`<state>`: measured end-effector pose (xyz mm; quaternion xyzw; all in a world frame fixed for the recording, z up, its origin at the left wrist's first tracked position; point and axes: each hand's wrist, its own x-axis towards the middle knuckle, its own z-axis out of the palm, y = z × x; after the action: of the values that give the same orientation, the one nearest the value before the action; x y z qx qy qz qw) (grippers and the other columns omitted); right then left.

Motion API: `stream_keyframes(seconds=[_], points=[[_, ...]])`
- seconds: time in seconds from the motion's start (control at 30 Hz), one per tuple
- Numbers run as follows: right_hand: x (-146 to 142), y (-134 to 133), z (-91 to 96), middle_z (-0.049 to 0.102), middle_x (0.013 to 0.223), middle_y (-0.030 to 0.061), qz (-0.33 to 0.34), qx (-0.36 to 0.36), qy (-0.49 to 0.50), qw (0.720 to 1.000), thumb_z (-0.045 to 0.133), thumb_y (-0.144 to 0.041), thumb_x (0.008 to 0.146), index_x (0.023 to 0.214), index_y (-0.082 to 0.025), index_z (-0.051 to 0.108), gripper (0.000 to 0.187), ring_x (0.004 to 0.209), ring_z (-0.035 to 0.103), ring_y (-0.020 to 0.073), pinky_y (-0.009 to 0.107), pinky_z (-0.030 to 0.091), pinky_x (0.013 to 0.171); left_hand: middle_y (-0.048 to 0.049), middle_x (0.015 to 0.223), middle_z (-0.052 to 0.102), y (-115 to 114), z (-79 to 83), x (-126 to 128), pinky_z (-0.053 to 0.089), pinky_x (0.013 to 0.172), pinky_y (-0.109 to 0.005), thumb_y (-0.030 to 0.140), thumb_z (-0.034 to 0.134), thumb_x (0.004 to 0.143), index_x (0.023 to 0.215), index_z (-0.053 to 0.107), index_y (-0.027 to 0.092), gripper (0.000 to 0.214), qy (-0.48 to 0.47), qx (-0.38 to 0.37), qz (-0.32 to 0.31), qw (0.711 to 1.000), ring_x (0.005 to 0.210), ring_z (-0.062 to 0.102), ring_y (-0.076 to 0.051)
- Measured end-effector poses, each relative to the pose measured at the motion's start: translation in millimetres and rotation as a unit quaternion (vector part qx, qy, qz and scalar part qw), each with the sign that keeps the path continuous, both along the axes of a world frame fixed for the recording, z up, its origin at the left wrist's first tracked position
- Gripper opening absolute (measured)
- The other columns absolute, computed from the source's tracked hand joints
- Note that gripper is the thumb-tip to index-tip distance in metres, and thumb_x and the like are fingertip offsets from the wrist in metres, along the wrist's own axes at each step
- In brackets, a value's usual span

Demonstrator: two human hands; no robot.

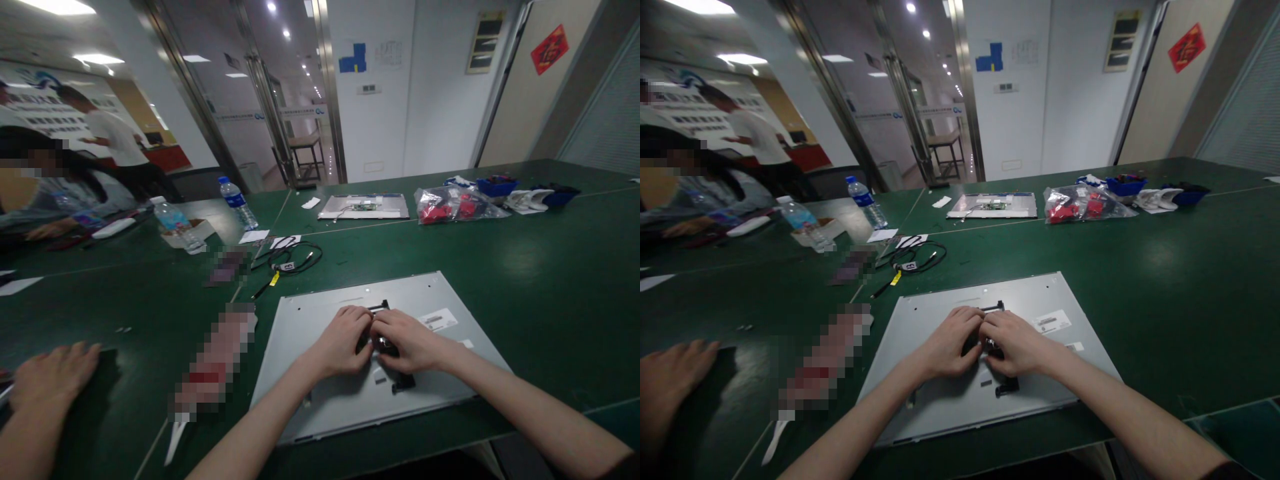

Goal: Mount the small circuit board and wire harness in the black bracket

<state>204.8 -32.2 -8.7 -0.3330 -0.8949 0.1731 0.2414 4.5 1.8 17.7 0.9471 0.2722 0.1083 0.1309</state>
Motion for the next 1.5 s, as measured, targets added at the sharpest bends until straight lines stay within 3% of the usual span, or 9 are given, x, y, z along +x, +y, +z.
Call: stream_keyframes(seconds=[0.37,0.57,1.0,1.23,1.37,1.5], points=[[-1,0,-5.2,0.055,0.108,0.0117,-0.041,0.005,-0.013,0.999,0.062,-0.029,0.074,0.107,-0.017,0.048,0.037,0.100,0.049,0.0262,0.041,0.042,0.089,-0.0074,0.101,0.057,2,-6.6,1,0.040,0.094,-0.044,0.020,0.055,0.074,0.086,0.051,0.020,0.012,-0.014,-0.001,0.013,1.000,0.100,0.053,-0.026],[-1,1,-7.6,0.054,0.109,0.0121,-0.038,0.011,-0.014,0.999,0.063,-0.029,0.074,0.106,-0.017,0.048,0.037,0.101,0.049,0.0266,0.043,0.042,0.091,-0.0082,0.102,0.059,3,-8.6,1,0.041,0.095,-0.043,0.017,0.052,0.077,0.087,0.055,0.020,0.011,-0.020,-0.002,0.016,1.000,0.101,0.054,-0.026],[3,1,-3.5,0.056,0.109,0.0114,-0.025,0.011,-0.011,1.000,0.065,-0.030,0.075,0.108,-0.016,0.051,0.038,0.102,0.050,0.0272,0.042,0.043,0.091,-0.0058,0.099,0.059,2,-8.9,2,0.040,0.096,-0.041,0.020,0.060,0.074,0.084,0.053,0.021,0.012,-0.040,-0.015,0.023,0.999,0.099,0.054,-0.025],[2,1,-0.3,0.058,0.105,0.0112,-0.032,-0.004,-0.017,0.999,0.070,-0.047,0.076,0.104,-0.016,0.054,0.045,0.099,0.051,0.0273,0.042,0.043,0.088,-0.0060,0.096,0.060,4,-12.6,2,0.041,0.093,-0.041,0.019,0.062,0.073,0.082,0.055,0.021,0.011,-0.049,-0.023,0.030,0.998,0.096,0.055,-0.025],[1,0,0.1,0.058,0.103,0.0099,-0.034,0.001,-0.010,0.999,0.064,-0.034,0.081,0.102,-0.017,0.054,0.029,0.098,0.052,0.0255,0.041,0.043,0.088,-0.0057,0.095,0.060,4,-13.1,2,0.040,0.093,-0.040,0.019,0.062,0.074,0.083,0.056,0.020,0.011,-0.050,-0.025,0.030,0.998,0.096,0.055,-0.024],[-1,-1,-2.0,0.057,0.105,0.0094,-0.039,0.009,-0.002,0.999,0.062,-0.026,0.078,0.102,-0.018,0.053,0.026,0.099,0.051,0.0249,0.040,0.043,0.089,-0.0061,0.096,0.061,4,-14.5,2,0.040,0.093,-0.039,0.018,0.062,0.074,0.086,0.058,0.020,0.013,-0.051,-0.025,0.031,0.998,0.097,0.056,-0.024]])
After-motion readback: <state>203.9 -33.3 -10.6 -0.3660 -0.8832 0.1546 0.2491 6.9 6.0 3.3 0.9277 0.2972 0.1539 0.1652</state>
